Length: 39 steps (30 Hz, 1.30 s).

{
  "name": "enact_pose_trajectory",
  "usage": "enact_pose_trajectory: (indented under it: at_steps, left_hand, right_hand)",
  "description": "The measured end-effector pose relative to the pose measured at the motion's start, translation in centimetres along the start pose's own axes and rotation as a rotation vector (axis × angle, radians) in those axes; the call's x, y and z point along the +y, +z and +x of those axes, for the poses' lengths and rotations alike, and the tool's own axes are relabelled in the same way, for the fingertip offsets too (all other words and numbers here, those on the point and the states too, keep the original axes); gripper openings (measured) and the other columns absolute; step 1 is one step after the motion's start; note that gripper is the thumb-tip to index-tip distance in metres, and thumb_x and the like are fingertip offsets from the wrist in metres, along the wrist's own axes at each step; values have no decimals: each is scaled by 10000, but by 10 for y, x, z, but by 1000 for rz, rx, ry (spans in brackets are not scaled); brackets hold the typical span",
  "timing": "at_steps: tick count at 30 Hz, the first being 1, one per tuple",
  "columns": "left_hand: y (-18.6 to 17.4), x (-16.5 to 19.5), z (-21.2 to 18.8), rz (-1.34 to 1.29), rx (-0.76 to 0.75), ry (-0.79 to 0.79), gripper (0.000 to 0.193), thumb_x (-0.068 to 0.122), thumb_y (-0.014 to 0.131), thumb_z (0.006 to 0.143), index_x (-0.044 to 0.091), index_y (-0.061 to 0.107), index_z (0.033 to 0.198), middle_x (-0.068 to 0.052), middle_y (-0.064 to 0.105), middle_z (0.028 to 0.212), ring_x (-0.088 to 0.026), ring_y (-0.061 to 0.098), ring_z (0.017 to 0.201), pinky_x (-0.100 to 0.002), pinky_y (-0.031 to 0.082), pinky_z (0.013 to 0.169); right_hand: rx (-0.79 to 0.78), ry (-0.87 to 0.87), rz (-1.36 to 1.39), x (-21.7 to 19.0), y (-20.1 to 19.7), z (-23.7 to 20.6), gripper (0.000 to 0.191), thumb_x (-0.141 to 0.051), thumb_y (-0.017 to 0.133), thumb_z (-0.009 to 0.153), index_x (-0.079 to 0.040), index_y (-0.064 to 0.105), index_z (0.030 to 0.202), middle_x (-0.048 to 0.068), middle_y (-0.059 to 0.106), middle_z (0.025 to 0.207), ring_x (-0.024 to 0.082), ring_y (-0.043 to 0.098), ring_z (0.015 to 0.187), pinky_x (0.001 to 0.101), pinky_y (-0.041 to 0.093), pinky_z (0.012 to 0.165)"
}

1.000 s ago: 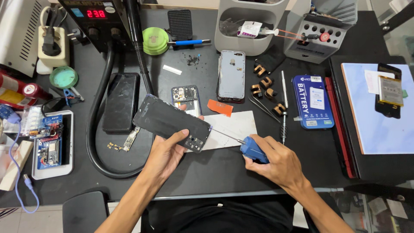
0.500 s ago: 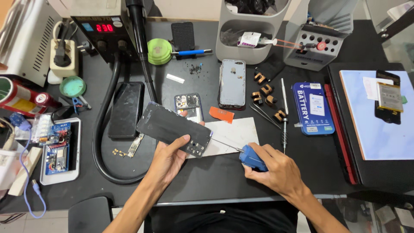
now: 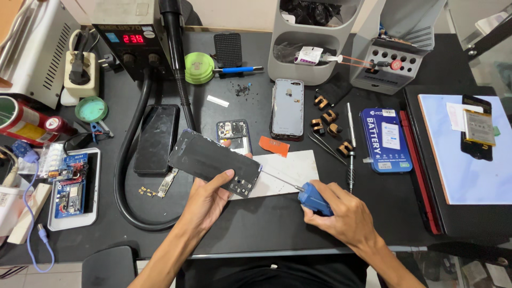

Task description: The person removes the back cover of a smartphone and uses a screwdriver to detach internal components. The person then uses a prying tool to separate the battery from the phone chassis.

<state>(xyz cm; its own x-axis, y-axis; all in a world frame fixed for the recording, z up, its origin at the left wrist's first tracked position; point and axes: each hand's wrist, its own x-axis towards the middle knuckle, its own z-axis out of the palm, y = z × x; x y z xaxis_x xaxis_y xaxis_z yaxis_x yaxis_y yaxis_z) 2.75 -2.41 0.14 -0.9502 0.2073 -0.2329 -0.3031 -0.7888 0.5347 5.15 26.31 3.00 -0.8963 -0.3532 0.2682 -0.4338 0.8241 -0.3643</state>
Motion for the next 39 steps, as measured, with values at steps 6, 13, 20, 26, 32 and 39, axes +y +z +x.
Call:
enact_pose_trajectory:
  at_steps: [6,13,20,26,32,39]
  left_hand:
    - [0,-1,0,10,-10,-3,708,-39,542,919,77,278,1567,-308,569,1390,-339,600,1284,-472,531,1059]
    - [0,-3,-2,10,-33,0,683,-32,533,938,72,289,1567,-305,564,1402,-332,595,1290,-469,533,1057]
    - [0,-2,1,-10,1,5,705,-44,540,919,87,285,1563,-298,564,1394,-341,588,1300,-479,523,1069]
    - [-1,-2,0,-22,11,9,740,-41,559,913,90,269,1581,-300,557,1404,-337,571,1316,-470,509,1087]
    - [-1,-3,-1,-37,9,11,737,-36,563,912,91,273,1578,-312,555,1402,-346,583,1305,-474,520,1070]
    - [-5,-2,-1,-43,28,25,738,-39,570,905,92,288,1574,-314,553,1397,-332,599,1276,-467,523,1066]
  right_hand:
    - [-4,9,0,1,0,0,512,-284,827,701,-55,694,1140,75,661,773,254,685,589,363,575,526]
    - [-36,23,20,3,2,-1,519,-288,826,704,-58,690,1150,72,670,774,244,690,580,352,579,515]
    - [-57,-4,28,2,7,-3,530,-302,839,693,-64,694,1145,77,674,770,243,700,584,345,585,517]
    - [-53,-38,39,0,10,-6,556,-313,841,690,-39,689,1149,94,693,812,261,715,627,354,591,540]
    - [-88,16,34,-1,9,-5,544,-311,843,697,-47,691,1147,97,696,807,260,717,618,356,597,535]
    - [-86,-26,49,-2,11,-3,543,-304,844,698,-53,690,1154,93,704,809,259,723,630,356,605,550]
